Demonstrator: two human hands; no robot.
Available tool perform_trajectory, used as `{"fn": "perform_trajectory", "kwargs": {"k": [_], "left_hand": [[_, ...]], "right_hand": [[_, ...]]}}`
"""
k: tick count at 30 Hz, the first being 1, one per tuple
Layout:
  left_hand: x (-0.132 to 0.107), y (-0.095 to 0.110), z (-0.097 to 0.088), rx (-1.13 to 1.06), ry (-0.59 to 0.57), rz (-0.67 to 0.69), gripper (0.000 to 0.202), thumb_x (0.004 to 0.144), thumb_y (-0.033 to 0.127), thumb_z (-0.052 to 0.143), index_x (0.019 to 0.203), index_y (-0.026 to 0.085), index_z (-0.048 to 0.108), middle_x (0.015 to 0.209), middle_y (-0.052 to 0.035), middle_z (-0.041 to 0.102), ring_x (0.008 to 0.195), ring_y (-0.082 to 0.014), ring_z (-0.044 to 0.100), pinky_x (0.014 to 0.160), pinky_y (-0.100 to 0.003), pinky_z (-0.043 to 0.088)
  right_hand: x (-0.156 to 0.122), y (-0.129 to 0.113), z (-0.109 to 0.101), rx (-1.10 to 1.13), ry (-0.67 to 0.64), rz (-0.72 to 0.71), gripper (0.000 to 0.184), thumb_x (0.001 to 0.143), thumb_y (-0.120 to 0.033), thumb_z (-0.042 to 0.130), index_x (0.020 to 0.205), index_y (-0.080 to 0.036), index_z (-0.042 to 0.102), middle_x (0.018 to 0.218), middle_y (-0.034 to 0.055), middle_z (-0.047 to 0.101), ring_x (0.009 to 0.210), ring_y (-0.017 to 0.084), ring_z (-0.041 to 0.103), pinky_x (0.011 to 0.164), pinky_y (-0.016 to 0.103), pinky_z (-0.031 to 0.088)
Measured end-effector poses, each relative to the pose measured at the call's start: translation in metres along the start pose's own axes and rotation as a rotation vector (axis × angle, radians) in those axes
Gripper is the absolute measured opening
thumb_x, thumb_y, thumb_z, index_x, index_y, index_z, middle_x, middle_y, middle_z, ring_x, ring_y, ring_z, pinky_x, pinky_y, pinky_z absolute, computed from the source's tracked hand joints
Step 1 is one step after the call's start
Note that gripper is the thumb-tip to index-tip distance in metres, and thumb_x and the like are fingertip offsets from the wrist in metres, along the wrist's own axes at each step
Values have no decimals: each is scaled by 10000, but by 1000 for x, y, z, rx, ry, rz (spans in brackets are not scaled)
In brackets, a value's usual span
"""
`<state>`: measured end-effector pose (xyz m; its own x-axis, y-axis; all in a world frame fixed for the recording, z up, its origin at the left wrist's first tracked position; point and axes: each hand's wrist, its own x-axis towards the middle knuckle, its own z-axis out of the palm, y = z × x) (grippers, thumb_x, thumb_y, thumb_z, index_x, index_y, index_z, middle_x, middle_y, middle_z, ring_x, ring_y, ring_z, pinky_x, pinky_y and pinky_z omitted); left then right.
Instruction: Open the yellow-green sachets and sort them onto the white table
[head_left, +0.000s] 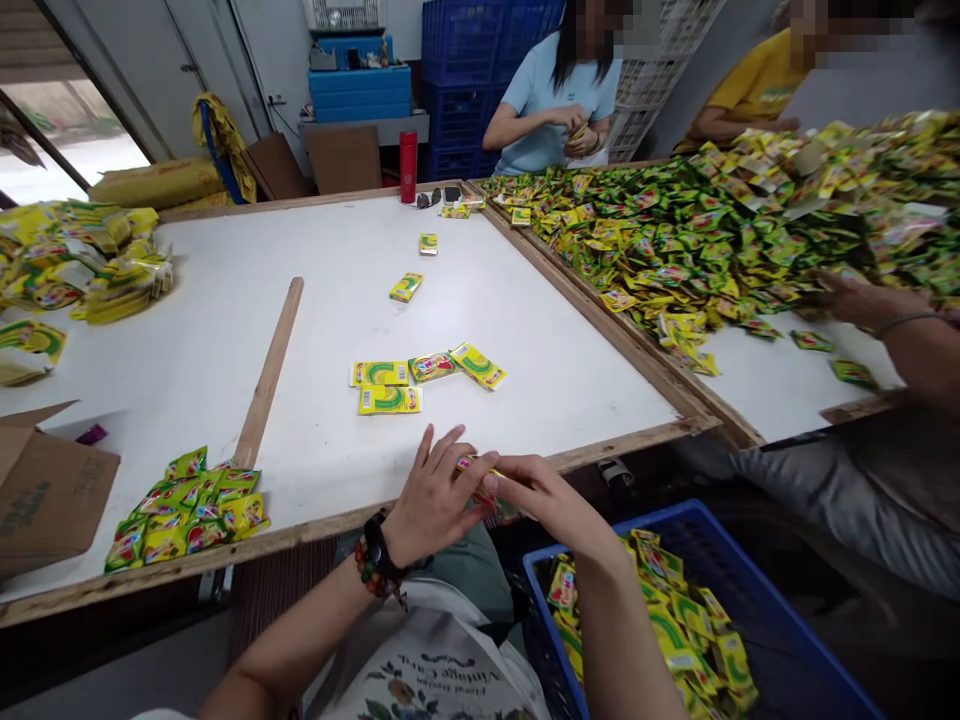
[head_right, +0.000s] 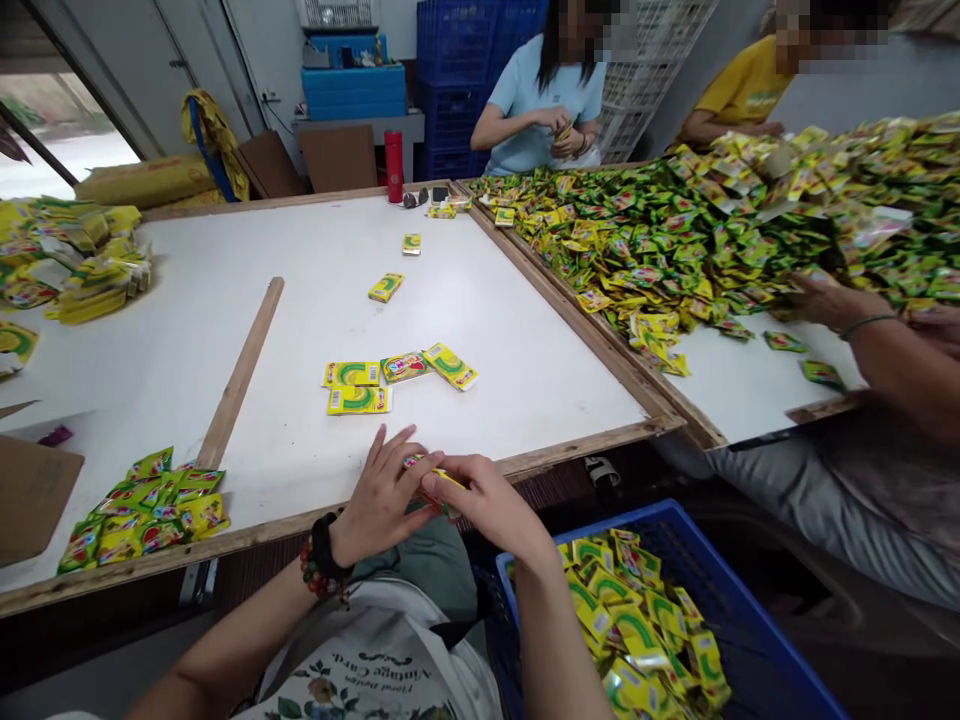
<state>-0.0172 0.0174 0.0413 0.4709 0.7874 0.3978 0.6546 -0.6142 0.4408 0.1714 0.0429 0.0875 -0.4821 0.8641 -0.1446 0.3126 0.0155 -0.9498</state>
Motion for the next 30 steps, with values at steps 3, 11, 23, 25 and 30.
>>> {"fn": "perform_trajectory", "kwargs": {"k": [3,11,23,25,30], "left_hand": [[1,0,6,-105,-3,-178,570,805,325,653,1300,223,390,1083,-91,635,983,-267,651,819,-430,555],[-27,11,39,-146,355,-514,827,643,268,687,1338,188,246,1175,-129,562,977,-278,639,778,-404,543],[-34,-1,44,-229,424,-293,723,737,295,622,1338,193,232,1221,-147,506,1041,-256,601,794,-386,522],[-33,0,41,-235,309,-354,679,743,311,622,1315,188,278,1154,-124,545,934,-236,629,729,-358,525],[-32,0,41,-206,207,-432,573,718,362,636,1197,197,369,994,-68,586,806,-232,634,630,-331,500]], "right_hand": [[-13,-8,8,211,131,-2,420,792,-501,650,1060,-183,714,799,41,723,744,205,647,662,297,528],[5,7,48,327,303,40,363,764,-478,685,600,-157,645,499,-38,526,473,99,471,457,215,387],[2,10,68,102,236,-225,354,807,-337,680,1152,-263,703,1254,67,662,1194,279,599,1018,415,461],[1,10,75,18,352,-217,323,823,-311,657,1132,-240,715,1162,75,711,1062,275,678,928,389,525],[5,13,80,-36,447,-57,333,881,-330,564,1138,-176,709,924,44,782,635,206,710,629,331,580]]}}
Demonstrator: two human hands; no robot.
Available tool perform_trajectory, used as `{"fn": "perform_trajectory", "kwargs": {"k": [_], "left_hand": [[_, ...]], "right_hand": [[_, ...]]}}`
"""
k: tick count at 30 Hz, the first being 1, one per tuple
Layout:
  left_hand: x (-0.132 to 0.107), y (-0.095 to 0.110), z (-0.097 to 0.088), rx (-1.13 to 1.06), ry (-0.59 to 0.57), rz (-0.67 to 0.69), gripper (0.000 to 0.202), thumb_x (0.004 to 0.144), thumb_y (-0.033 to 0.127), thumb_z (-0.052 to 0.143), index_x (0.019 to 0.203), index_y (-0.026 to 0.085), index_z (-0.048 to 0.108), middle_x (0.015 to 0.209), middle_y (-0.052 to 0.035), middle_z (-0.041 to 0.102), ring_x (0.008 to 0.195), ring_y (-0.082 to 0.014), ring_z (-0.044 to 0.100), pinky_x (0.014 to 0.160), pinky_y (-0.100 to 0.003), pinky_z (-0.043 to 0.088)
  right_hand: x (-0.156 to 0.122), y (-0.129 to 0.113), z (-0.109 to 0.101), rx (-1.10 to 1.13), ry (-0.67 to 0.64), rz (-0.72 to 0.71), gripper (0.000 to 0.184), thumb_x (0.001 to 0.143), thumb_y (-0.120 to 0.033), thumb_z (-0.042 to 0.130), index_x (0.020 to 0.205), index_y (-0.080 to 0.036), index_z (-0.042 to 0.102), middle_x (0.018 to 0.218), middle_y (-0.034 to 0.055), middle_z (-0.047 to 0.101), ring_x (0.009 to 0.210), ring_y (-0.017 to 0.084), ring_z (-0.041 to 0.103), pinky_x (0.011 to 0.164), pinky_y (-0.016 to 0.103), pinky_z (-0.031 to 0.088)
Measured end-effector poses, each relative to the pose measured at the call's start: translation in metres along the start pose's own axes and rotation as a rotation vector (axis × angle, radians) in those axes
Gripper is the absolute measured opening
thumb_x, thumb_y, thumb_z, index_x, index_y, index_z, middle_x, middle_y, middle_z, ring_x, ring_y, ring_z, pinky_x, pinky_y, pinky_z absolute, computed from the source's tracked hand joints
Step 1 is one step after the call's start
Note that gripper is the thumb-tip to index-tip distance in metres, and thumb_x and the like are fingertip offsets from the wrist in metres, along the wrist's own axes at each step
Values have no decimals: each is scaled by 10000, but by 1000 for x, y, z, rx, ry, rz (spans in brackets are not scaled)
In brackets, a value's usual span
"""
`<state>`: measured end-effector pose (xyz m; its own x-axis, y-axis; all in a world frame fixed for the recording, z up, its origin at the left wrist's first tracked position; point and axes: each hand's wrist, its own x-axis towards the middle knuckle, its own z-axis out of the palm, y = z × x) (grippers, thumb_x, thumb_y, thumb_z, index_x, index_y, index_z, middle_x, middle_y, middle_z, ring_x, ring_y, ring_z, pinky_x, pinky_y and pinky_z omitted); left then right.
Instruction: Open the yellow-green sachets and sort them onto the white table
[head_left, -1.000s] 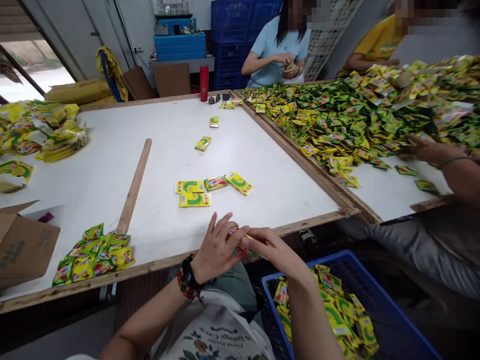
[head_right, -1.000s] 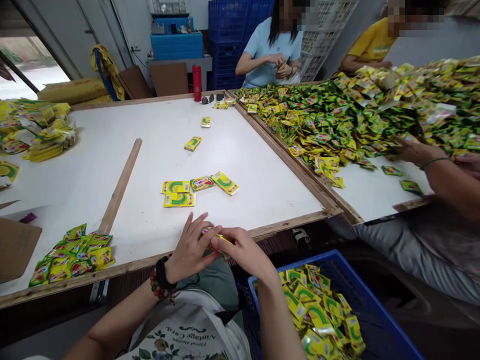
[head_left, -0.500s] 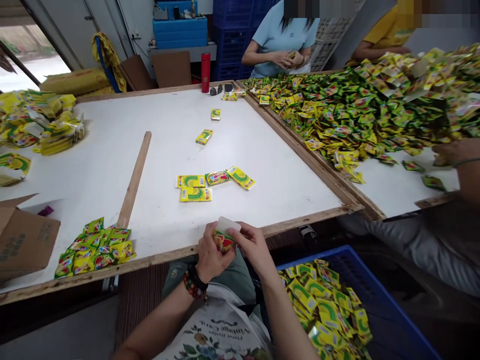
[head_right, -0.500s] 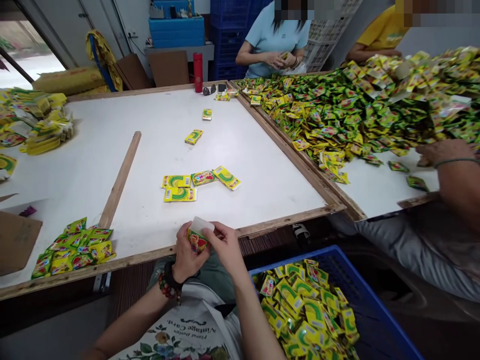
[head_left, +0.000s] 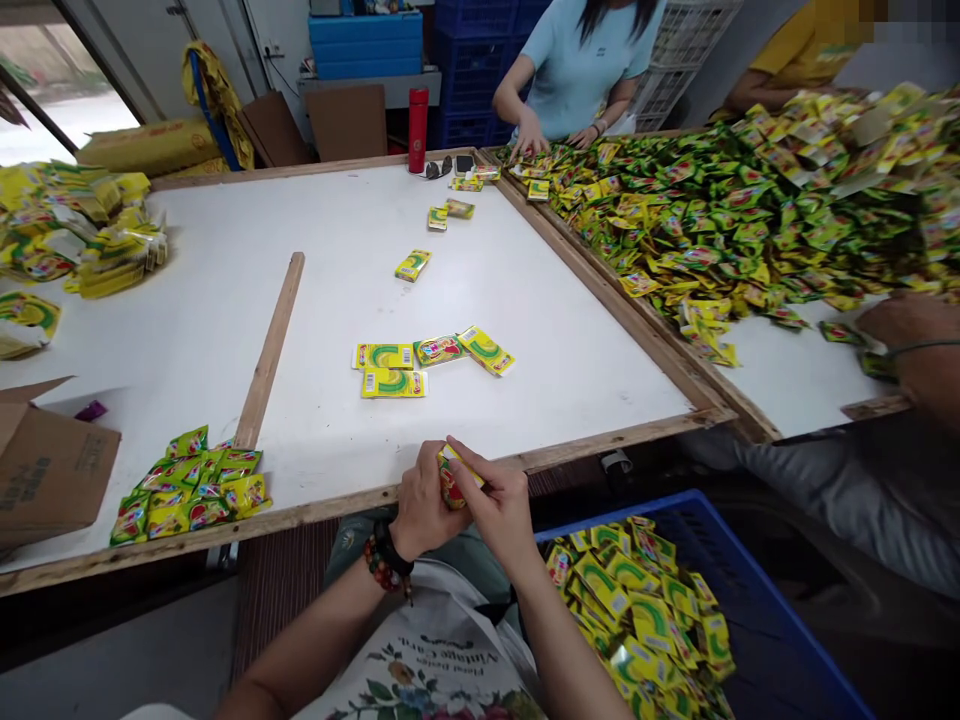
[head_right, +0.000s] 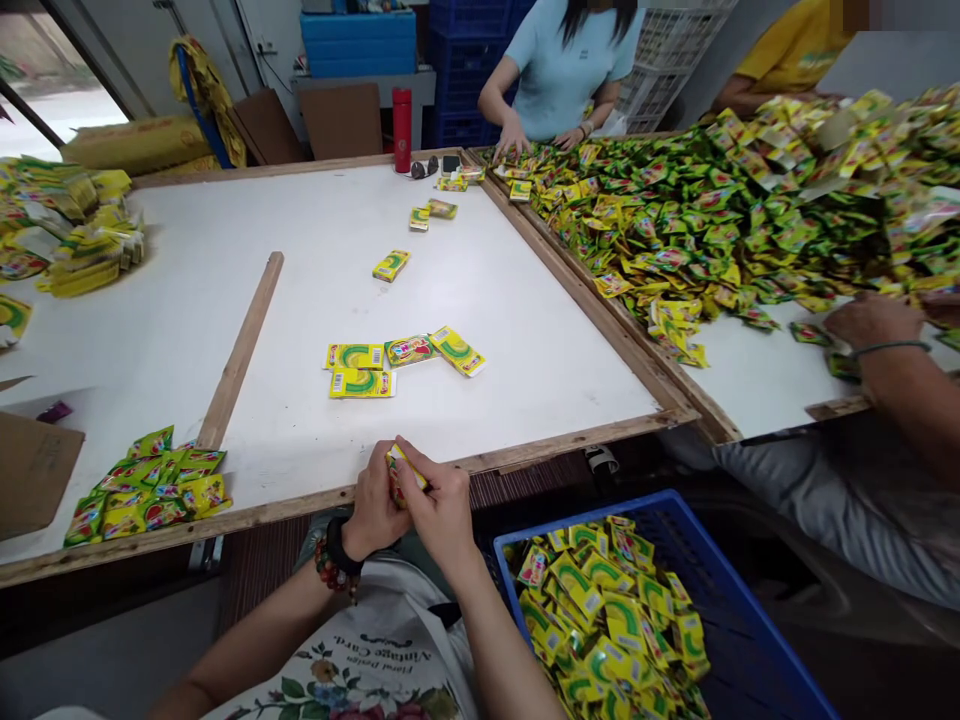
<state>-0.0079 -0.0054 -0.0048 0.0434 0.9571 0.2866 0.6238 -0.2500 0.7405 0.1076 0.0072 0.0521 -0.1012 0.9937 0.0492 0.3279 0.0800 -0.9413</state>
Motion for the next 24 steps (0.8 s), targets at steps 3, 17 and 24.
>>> {"fn": "perform_trajectory", "kwargs": {"k": [3,17,24], "left_hand": [[-1,-2,4,14,3,-28,609,700,368,645,1208,192,357,970,-63,590,779,-238,636,613,-338,500],[82,-23,-69,323,-336,220,363,833,292,635,1169,194,535,1194,-116,563,1113,-282,514,964,-449,447],[135,-67,-74,553,-344,176,206,778,86,580,972,147,617,953,-116,641,954,-286,581,868,-427,456]], "right_hand": [[4,-1,-4,31,-51,-40,299,897,-307,543,1113,-204,722,1064,57,750,799,238,731,733,361,585],[-46,20,-106,-783,53,70,455,905,-455,448,1114,-165,730,879,138,776,510,264,685,409,333,475],[-29,30,-94,-666,-7,-35,399,908,-397,460,1177,-202,682,1153,125,715,994,308,702,801,416,568]]}}
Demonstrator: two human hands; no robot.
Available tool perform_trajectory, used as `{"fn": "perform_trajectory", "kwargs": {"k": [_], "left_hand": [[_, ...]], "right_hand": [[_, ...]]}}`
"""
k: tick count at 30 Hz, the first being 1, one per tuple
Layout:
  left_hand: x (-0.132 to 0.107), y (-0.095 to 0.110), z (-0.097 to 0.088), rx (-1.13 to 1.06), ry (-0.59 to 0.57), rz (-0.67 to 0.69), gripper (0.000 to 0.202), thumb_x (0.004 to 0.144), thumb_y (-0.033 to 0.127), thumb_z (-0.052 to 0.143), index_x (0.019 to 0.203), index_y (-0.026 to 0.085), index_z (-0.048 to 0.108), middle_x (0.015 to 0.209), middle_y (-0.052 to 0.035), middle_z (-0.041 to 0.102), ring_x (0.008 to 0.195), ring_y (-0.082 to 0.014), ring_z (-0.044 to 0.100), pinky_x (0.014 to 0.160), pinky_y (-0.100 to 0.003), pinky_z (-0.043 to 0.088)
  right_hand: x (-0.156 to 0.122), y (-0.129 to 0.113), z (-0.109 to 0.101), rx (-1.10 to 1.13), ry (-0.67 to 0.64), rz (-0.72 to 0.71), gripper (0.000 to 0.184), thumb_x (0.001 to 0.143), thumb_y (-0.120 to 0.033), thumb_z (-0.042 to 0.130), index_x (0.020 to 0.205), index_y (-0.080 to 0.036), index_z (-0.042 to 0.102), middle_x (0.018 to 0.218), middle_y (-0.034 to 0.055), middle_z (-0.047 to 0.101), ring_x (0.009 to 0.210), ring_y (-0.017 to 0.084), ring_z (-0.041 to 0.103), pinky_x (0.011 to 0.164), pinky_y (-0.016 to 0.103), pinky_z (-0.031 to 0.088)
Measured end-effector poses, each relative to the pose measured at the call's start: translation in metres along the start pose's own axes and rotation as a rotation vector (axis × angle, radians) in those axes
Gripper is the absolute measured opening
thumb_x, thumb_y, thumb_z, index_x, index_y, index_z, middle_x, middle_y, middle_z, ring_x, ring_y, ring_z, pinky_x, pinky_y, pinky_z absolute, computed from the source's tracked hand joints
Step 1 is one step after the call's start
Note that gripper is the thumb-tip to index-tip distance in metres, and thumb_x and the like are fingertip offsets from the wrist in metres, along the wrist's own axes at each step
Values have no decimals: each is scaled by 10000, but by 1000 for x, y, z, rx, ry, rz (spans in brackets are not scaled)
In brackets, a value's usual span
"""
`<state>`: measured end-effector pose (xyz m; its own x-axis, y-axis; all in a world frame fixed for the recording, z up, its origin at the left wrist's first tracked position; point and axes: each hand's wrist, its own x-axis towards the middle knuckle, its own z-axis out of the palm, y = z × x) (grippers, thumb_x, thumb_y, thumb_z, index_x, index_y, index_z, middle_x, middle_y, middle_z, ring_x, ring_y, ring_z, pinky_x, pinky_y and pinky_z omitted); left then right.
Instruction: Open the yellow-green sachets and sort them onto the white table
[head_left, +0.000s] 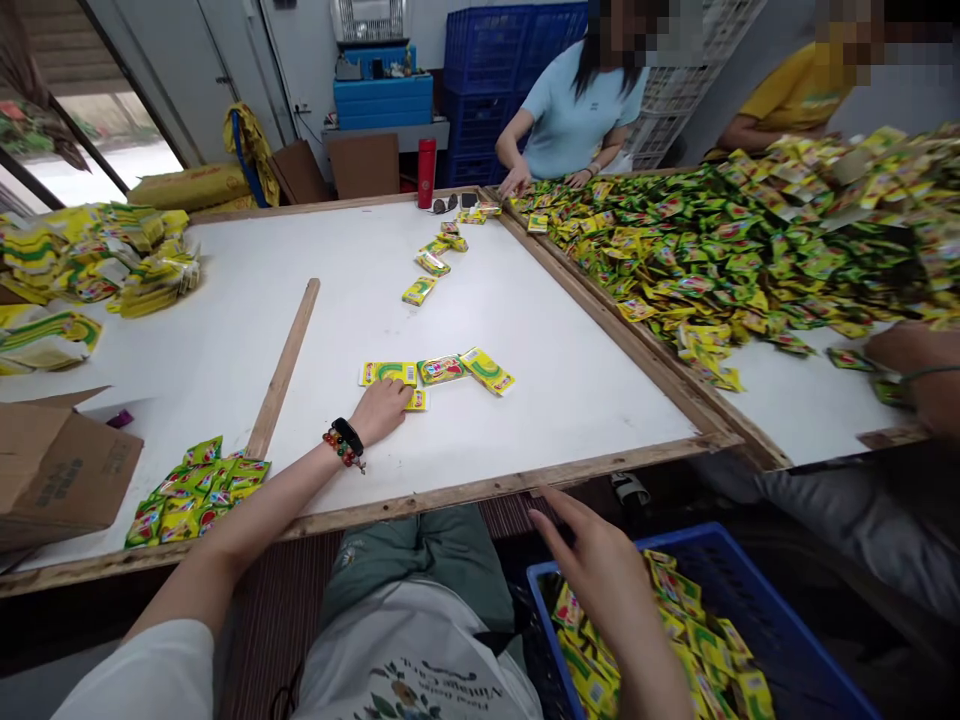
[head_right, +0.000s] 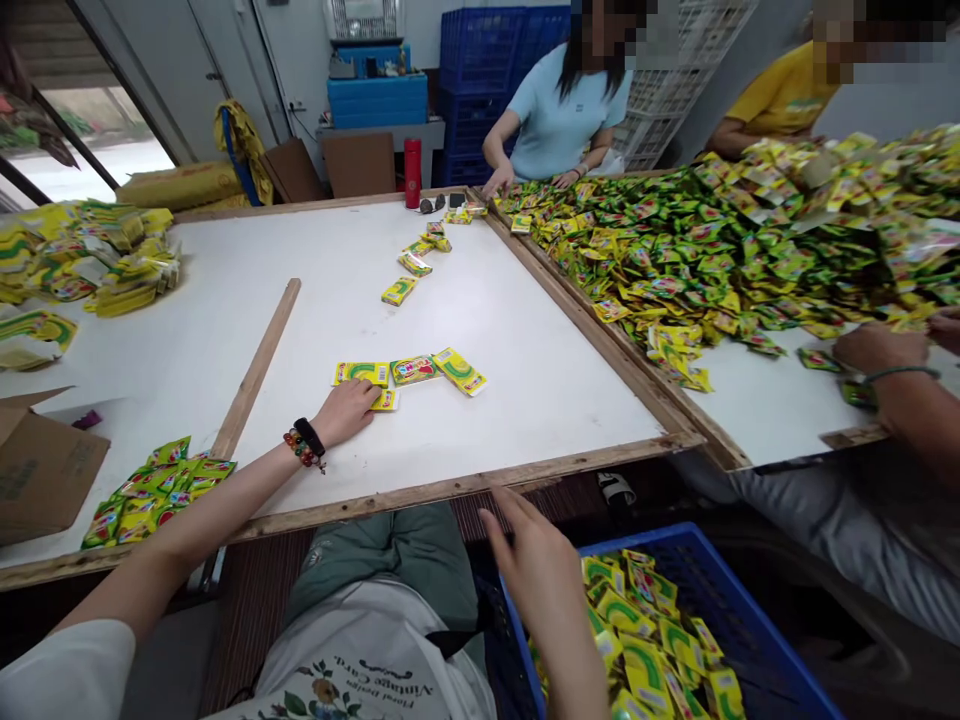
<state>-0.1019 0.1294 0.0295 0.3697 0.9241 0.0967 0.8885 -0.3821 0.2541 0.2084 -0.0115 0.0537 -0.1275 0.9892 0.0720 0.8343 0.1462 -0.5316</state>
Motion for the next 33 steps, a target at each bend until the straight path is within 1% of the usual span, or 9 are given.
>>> {"fn": "perform_trajectory", "kwargs": {"k": [4,8,12,16,20,22,27,31,33], "left_hand": [[-19,13,-13,-68,53,22,359,849,109,459,1201,127,528,1056,-119,656,966,-245,614,873,-377,475],[-58,55,-13,-452,193,127,508,901,181,364,1406,153,317,1325,-127,542,1163,-228,555,958,-356,458],[-83,99,16,-659,285,49,729,850,374,542,1460,177,194,1364,-149,484,1154,-271,556,941,-399,469],[-91,125,50,-672,514,-187,800,748,353,671,1397,191,232,1223,-129,544,1002,-243,613,806,-358,508],[-90,130,68,-627,664,-110,511,715,307,667,1143,230,399,1017,-49,586,847,-198,628,696,-311,498],[-89,128,69,-629,665,-26,438,711,303,659,1062,242,405,972,-32,586,828,-196,630,668,-303,492],[-89,130,58,-729,623,-44,660,692,294,671,1229,222,295,1348,-177,450,1101,-261,587,813,-373,512],[-89,133,50,-715,353,-202,444,656,249,660,1048,213,453,952,-50,627,756,-189,637,634,-293,489],[-88,132,50,-690,330,-245,361,613,251,663,899,223,445,731,20,574,615,-168,583,547,-266,428]], "right_hand": [[28,-41,31,412,9,-41,436,889,-396,530,1248,-170,629,1209,155,682,1062,292,666,894,435,532],[42,-73,42,856,-15,109,528,870,-481,556,1277,-148,596,880,92,741,667,196,690,584,299,552],[45,-85,43,1007,-73,177,434,866,-486,554,1081,-141,710,513,-38,552,368,97,446,363,220,364],[44,-78,44,1008,-95,179,364,821,-458,611,949,-150,758,535,-16,585,484,130,521,448,234,429],[42,-71,48,1055,-160,147,350,809,-446,631,981,-171,761,755,43,723,791,220,660,707,314,537],[41,-70,51,1004,-136,143,364,789,-413,670,1070,-191,739,951,70,748,907,242,668,809,353,534],[36,-69,53,927,-194,-87,362,867,-366,608,1208,-262,667,1232,55,684,1141,249,618,987,396,467],[29,-68,55,756,-97,-157,337,841,-340,647,1160,-244,697,1028,54,765,878,254,721,815,382,554],[29,-68,56,711,-42,-145,313,875,-320,597,1157,-228,699,1053,65,756,810,240,729,749,355,566]]}}
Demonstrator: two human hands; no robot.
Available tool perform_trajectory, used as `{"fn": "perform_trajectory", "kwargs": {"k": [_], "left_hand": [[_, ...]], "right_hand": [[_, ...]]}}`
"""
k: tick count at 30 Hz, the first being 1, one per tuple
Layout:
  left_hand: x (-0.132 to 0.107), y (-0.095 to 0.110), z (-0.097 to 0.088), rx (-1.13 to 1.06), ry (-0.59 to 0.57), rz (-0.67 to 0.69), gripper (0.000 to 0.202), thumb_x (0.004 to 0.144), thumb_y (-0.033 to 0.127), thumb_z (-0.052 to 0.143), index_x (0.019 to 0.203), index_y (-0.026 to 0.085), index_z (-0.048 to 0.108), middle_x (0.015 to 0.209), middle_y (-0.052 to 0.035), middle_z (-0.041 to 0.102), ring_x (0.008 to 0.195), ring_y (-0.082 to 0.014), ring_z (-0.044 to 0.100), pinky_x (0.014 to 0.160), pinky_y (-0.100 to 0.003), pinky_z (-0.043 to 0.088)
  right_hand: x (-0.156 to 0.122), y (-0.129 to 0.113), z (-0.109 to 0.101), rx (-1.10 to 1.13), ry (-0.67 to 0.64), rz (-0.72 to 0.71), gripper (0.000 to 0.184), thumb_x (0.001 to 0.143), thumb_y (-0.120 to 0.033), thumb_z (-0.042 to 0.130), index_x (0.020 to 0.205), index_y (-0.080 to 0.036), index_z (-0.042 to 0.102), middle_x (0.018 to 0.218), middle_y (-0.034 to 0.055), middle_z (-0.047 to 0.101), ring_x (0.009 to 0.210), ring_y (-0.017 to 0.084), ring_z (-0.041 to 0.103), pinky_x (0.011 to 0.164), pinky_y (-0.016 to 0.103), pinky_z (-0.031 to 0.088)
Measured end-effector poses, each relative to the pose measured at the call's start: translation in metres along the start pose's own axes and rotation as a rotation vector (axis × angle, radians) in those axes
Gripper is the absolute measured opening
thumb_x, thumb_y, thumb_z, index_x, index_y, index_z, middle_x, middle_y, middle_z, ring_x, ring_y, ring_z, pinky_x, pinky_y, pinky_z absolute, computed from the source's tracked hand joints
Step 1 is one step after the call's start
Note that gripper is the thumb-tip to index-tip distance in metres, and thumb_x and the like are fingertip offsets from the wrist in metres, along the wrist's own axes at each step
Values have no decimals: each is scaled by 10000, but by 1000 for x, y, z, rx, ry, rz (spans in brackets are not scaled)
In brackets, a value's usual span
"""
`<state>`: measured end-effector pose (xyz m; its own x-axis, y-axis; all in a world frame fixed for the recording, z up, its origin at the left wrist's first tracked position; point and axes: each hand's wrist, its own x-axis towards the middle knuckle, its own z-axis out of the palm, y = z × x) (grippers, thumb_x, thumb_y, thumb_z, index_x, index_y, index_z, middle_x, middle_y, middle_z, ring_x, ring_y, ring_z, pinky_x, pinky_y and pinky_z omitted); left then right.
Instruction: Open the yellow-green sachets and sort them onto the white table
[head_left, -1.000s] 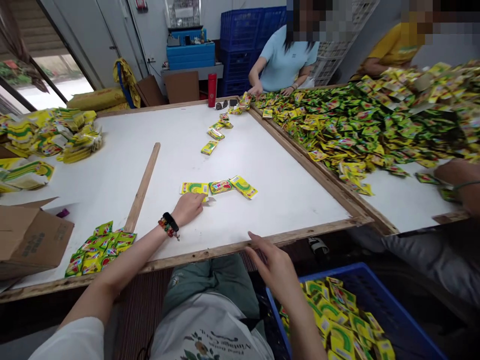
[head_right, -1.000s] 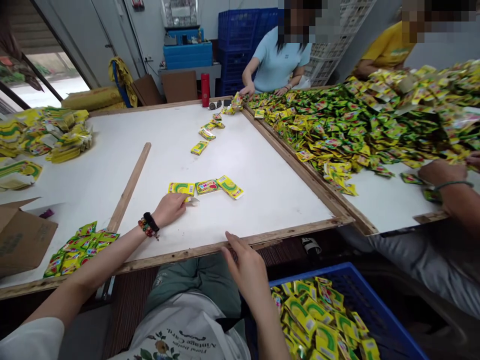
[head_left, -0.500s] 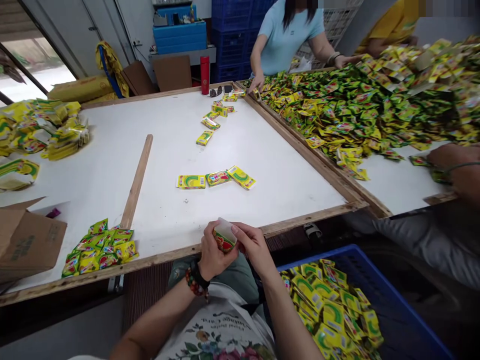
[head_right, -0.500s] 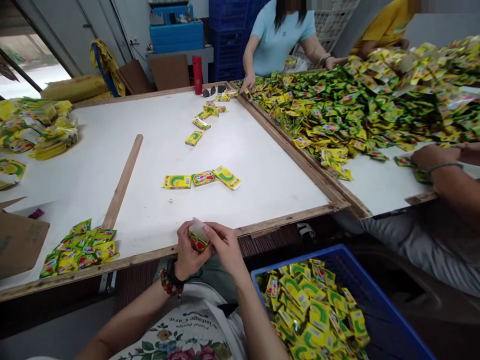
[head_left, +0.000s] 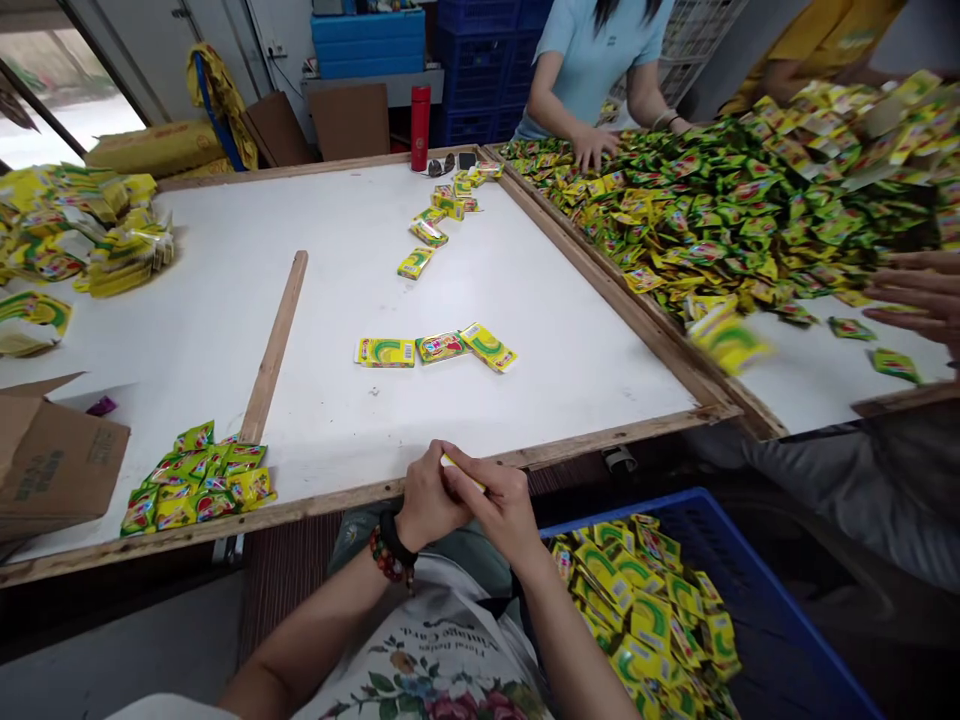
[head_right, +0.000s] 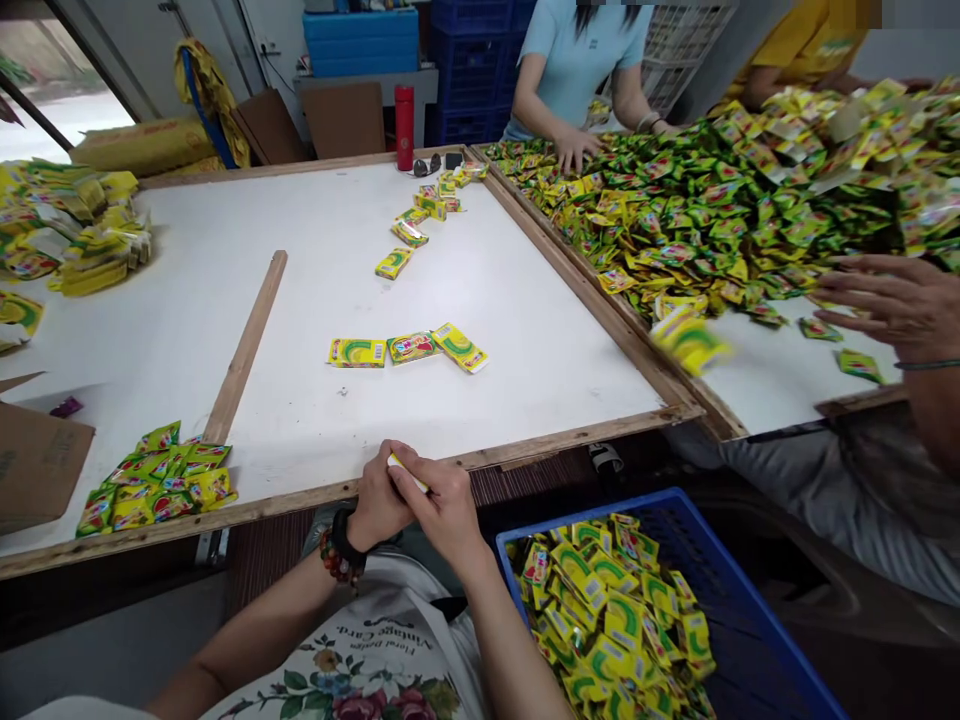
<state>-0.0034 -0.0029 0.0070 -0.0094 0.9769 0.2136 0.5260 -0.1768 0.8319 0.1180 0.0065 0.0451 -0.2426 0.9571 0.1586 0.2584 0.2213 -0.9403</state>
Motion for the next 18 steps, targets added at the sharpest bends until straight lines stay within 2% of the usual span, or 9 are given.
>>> {"fn": "perform_trajectory", "kwargs": {"k": [3,6,10,12,14,16,17,18], "left_hand": [[3,-1,0,-3,18,-4,404,561,274,683,848,231,402,649,59,512,543,-145,518,501,-245,352],[4,-5,1,-36,26,1,418,558,301,693,836,233,388,642,61,498,528,-136,490,490,-241,324],[-1,-6,3,-49,24,-49,337,620,295,663,823,229,402,640,45,502,529,-141,490,490,-255,360],[0,-2,-2,-41,-60,-31,298,650,266,656,853,221,442,704,15,553,599,-163,546,550,-282,436],[11,2,-14,-16,-241,86,383,648,297,716,951,213,499,880,-34,621,765,-203,611,687,-331,510],[36,1,-34,58,-403,240,555,635,396,785,1093,217,527,1122,-84,613,1007,-256,599,878,-393,507],[52,-3,-46,126,-430,291,604,656,446,783,1154,219,526,1225,-103,578,1128,-281,547,973,-427,464],[71,-9,-59,208,-404,294,604,702,459,755,1201,214,518,1284,-118,550,1215,-295,488,1036,-451,414]], "right_hand": [[3,0,-1,-15,6,53,343,910,-329,544,1204,-202,668,1065,64,752,743,214,722,687,319,566],[6,-2,-4,-48,-63,60,363,937,-350,500,1222,-186,654,1018,55,767,743,203,709,670,303,558],[6,-6,-2,-199,-191,-96,428,943,-327,499,1343,-181,551,882,69,765,685,181,683,661,282,540],[1,-7,-4,-247,-191,-167,441,949,-295,483,1374,-184,517,918,92,754,730,182,689,695,279,537],[-10,-8,-17,-269,-170,-152,422,963,-278,431,1362,-187,533,919,97,755,735,178,698,685,267,536],[-26,-6,-44,-361,-149,-21,404,963,-304,407,1300,-190,600,888,93,768,696,184,706,625,261,534],[-35,-4,-61,-462,-140,82,398,953,-336,421,1246,-190,647,866,97,774,676,201,711,587,269,530],[-42,-1,-79,-598,-135,193,392,929,-377,456,1174,-189,697,843,107,778,656,229,716,544,286,522]]}}
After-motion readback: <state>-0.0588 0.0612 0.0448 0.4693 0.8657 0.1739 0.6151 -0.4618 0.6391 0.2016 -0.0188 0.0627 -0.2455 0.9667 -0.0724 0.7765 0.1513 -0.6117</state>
